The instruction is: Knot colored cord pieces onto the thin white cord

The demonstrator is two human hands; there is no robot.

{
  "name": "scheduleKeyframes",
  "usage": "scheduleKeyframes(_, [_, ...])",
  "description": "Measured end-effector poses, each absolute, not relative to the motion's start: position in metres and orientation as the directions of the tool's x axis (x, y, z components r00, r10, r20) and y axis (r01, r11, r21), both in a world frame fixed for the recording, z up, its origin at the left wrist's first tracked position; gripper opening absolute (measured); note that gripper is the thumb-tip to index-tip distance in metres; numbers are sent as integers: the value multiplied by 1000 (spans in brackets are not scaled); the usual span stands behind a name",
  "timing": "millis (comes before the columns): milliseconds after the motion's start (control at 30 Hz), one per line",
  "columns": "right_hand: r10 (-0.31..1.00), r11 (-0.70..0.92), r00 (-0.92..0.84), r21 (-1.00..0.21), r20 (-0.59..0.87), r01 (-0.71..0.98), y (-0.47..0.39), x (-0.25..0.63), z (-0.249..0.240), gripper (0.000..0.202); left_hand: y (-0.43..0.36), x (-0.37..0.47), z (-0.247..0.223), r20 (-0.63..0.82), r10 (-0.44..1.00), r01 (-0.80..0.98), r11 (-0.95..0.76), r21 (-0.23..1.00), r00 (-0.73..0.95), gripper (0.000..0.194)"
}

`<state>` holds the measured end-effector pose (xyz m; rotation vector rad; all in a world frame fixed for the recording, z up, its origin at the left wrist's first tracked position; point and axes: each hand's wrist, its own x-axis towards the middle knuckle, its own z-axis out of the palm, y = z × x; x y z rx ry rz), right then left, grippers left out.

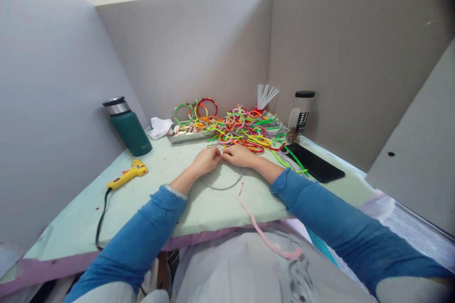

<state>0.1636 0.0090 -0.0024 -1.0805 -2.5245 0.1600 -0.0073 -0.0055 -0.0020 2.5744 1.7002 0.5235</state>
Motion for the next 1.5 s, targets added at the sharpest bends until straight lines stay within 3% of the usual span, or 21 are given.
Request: scheduleKeyframes(1500, [714,699,-631,-258,304,667,12,163,-4,38,-6,-8,2,234,893,874,-433,218,384,22])
